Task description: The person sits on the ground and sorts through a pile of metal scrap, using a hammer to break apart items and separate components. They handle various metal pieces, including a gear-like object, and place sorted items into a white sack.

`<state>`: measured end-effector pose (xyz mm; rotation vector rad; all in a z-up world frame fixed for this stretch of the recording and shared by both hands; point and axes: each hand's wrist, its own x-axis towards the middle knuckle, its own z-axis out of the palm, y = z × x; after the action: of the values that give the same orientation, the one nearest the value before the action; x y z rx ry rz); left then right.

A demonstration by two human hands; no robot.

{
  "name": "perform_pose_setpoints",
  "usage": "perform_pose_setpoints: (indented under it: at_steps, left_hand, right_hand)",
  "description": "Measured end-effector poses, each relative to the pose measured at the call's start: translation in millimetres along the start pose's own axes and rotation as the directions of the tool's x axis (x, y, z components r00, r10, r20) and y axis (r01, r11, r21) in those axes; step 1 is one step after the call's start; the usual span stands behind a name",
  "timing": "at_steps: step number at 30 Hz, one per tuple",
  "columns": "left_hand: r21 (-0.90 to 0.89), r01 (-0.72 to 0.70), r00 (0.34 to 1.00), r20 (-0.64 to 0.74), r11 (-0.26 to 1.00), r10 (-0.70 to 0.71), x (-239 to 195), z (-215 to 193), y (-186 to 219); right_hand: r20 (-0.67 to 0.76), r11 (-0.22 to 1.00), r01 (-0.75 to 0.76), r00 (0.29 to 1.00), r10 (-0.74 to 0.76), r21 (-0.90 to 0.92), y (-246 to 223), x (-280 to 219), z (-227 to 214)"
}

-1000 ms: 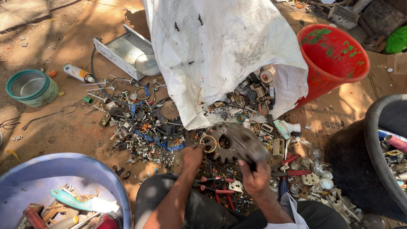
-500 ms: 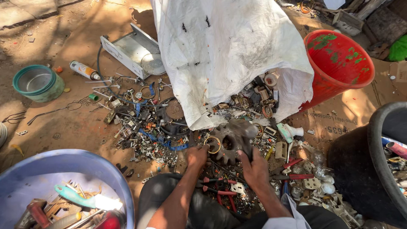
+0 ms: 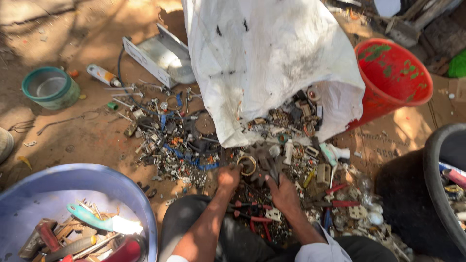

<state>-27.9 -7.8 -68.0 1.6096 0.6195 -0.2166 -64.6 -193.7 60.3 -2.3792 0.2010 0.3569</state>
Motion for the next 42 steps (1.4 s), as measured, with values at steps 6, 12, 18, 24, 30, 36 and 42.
perform_pose_setpoints:
  at_steps: [6,12,18,24,30,36,42]
  left_hand:
    - [0.058,0.059,0.998,0.028,0.997,-0.061,3.1,2.3,28.5]
    - [0.251,0.128,0.989,0.043,0.959,-0.143,-17.5,-9.6,55.6]
    - [0.198,0.218,0.973,0.028,0.956,-0.228,-30.9,-21.1,61.6]
    - [0.291,0.002,1.000,-0.017,0.957,0.003,-19.8,-12.4,57.9]
    - [0.330,-0.032,0.999,-0.010,0.943,0.038,-9.0,-3.9,43.8]
    - [0.283,-0.265,0.964,0.066,0.922,0.257,-5.2,-3.2,24.4]
    - [0.285,-0.025,0.978,0.206,0.958,-0.036,-2.6,-1.7,40.5]
  right_hand:
    - [-0.368,0.901,0.366,0.891,-0.267,0.232,-21.4,-16.6,-37.3]
    - [-0.283,0.828,0.550,0.782,-0.556,-0.107,-26.0,-9.1,-19.2]
    - [0.026,0.984,-0.023,0.999,0.028,-0.177,-27.9,-17.5,-10.4]
    - [-0.523,0.730,0.662,0.689,-0.502,0.171,-6.4,-14.8,-27.9]
    - [-0.121,0.943,0.277,0.946,-0.302,-0.186,26.8,16.7,5.5]
    - [-0.151,0.988,0.149,0.977,-0.152,-0.034,19.4,3.8,-0.5]
    - [0.039,0.971,-0.177,0.982,0.186,-0.162,-19.9,-20.4,-13.1]
